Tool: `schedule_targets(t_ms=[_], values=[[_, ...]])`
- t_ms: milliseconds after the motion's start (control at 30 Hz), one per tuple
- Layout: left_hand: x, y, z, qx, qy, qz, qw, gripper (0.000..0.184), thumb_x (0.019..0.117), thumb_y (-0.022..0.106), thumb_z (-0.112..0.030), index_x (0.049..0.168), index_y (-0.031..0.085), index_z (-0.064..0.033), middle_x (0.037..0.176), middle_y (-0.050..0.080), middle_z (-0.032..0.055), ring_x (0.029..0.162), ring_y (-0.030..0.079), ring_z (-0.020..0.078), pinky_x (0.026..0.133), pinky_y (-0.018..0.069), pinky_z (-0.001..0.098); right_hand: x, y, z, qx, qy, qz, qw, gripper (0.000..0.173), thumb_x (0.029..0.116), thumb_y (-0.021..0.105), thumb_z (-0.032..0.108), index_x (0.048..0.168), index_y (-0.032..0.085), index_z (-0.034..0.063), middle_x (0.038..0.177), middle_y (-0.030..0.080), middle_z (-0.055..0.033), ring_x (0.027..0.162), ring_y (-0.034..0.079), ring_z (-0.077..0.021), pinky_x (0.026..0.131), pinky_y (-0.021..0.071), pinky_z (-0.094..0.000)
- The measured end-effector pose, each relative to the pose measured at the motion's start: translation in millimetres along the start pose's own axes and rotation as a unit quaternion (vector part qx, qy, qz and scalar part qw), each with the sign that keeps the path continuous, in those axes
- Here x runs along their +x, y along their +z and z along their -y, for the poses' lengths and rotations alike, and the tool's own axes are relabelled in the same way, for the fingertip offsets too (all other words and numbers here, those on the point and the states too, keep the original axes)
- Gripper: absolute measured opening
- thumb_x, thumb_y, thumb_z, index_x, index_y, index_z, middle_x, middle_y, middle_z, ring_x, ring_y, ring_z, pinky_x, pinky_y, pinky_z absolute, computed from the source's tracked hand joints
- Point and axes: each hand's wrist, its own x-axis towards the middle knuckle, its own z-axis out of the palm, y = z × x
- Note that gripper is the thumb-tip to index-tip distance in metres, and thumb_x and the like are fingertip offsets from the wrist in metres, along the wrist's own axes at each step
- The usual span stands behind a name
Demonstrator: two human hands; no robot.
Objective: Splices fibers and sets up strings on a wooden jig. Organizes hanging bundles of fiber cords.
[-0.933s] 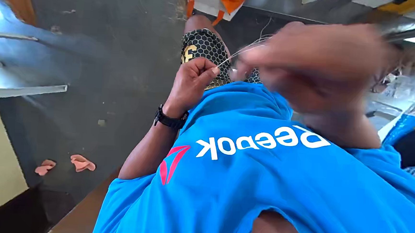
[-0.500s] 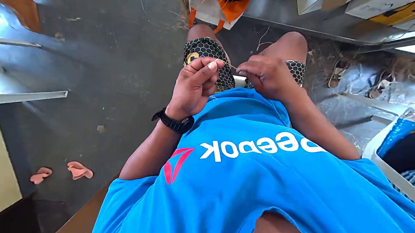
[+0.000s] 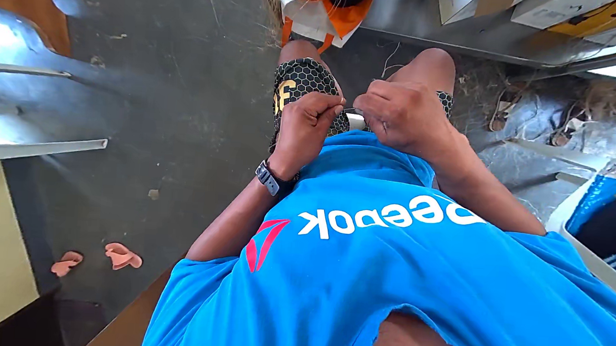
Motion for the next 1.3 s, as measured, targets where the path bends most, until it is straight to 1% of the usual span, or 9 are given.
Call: schedule_targets(t_ms=[167, 333, 467, 633, 767, 867, 1000, 1100, 1300], values=[[-0.1, 3.8, -1.7, 0.072, 0.051, 0.068, 0.994, 0.017, 0.102, 0.062, -0.014, 0.103, 0.077, -0.0064, 0.095, 0.072, 0.0047, 0.09, 0.068, 0.0103, 0.083, 0.0559, 0.0283, 3.2, -4.0, -2.2, 0.024, -0.007, -0.011, 1.0, 0.024, 0.1048, 0.05, 0.013, 0.102, 0.073, 0.0059, 0.086, 0.066, -0.0126, 0.075, 0.067, -0.0295, 0.059, 0.0523, -0.0447], [-2.7, -10.5, 1.8, -0.066, -0.113, 0.091, 0.987, 0.017, 0.1031, 0.062, -0.018, 0.106, 0.075, -0.0077, 0.096, 0.075, 0.0005, 0.085, 0.071, 0.0075, 0.081, 0.0602, 0.0299, -32.8, -43.4, -63.7, 0.026, 0.178, -0.027, 0.983, 0.031, 0.1082, 0.05, 0.025, 0.114, 0.075, 0.007, 0.105, 0.07, -0.0181, 0.097, 0.069, -0.0332, 0.084, 0.0558, -0.0529], [-9.3, -17.3, 6.6, -0.264, -0.188, 0.082, 0.942, 0.012, 0.1047, 0.057, -0.01, 0.104, 0.068, -0.0055, 0.091, 0.073, 0.0008, 0.054, 0.048, 0.0001, 0.046, 0.0357, 0.0168, -62.9, -72.8, -85.8, -0.072, 0.345, -0.031, 0.935, 0.037, 0.1083, 0.045, 0.028, 0.121, 0.072, 0.0056, 0.121, 0.07, -0.0222, 0.113, 0.066, -0.04, 0.098, 0.0481, -0.0608], [-5.5, -8.7, 1.7, -0.366, -0.172, 0.13, 0.905, 0.013, 0.1061, 0.053, -0.009, 0.104, 0.065, -0.0067, 0.094, 0.071, 0.0025, 0.053, 0.042, -0.0002, 0.045, 0.0316, 0.0161, -35.0, -33.3, -30.2, 0.192, 0.215, -0.059, 0.956, 0.03, 0.1032, 0.059, 0.024, 0.117, 0.074, 0.0022, 0.106, 0.071, -0.0121, 0.086, 0.067, -0.0142, 0.077, 0.0589, -0.0323], [-1.8, -4.0, -9.6, -0.351, -0.145, 0.123, 0.917, 0.011, 0.1048, 0.056, -0.008, 0.102, 0.066, -0.0069, 0.085, 0.067, -0.0002, 0.054, 0.044, 0.0007, 0.047, 0.0331, 0.0165, -8.2, 11.9, -4.3, 0.372, 0.141, -0.015, 0.917, 0.032, 0.0982, 0.07, 0.022, 0.125, 0.07, 0.0039, 0.116, 0.069, -0.0064, 0.085, 0.065, -0.0067, 0.073, 0.0578, -0.0226], [-3.1, -8.1, -10.6, -0.36, -0.141, 0.125, 0.914, 0.007, 0.1036, 0.058, -0.009, 0.1, 0.065, -0.0079, 0.075, 0.06, -0.0036, 0.053, 0.042, 0.001, 0.047, 0.0339, 0.017, 3.1, 18.0, -1.1, 0.447, 0.118, -0.01, 0.887, 0.035, 0.096, 0.073, 0.019, 0.128, 0.069, 0.0042, 0.116, 0.067, -0.0045, 0.087, 0.064, -0.0054, 0.073, 0.0563, -0.0193], [-5.3, -15.3, -11.4, -0.383, -0.156, 0.153, 0.898, 0.01, 0.102, 0.059, -0.005, 0.101, 0.069, -0.0048, 0.089, 0.074, 0.0025, 0.054, 0.048, -0.0016, 0.047, 0.0351, 0.0153, 11.5, 17.1, -5.9, 0.523, 0.055, -0.027, 0.85, 0.012, 0.0951, 0.071, 0.007, 0.104, 0.077, 0.0016, 0.103, 0.068, -0.0064, 0.093, 0.065, -0.0099, 0.079, 0.057, -0.0222], [-5.8, -11.2, -10.7, -0.387, -0.152, 0.164, 0.895, 0.009, 0.1012, 0.06, -0.004, 0.099, 0.069, -0.0034, 0.091, 0.075, 0.004, 0.055, 0.049, -0.0013, 0.048, 0.0365, 0.0153, 16.3, 14.6, -7.3, 0.494, 0.045, -0.009, 0.868, 0.009, 0.0972, 0.068, 0.007, 0.095, 0.074, 0.0006, 0.096, 0.067, -0.0056, 0.085, 0.064, -0.0078, 0.073, 0.0564, -0.0206], [1.6, -7.4, -12.1, -0.391, -0.157, 0.117, 0.899, 0.01, 0.1028, 0.059, -0.007, 0.098, 0.068, -0.0044, 0.087, 0.072, 0.0038, 0.055, 0.047, 0.0006, 0.047, 0.0346, 0.0164, 17.4, 22.9, 6.6, 0.478, 0.161, -0.093, 0.859, 0.013, 0.1026, 0.061, 0.009, 0.104, 0.068, -0.001, 0.092, 0.069, -0.0058, 0.07, 0.065, -0.0095, 0.061, 0.0586, -0.025]])
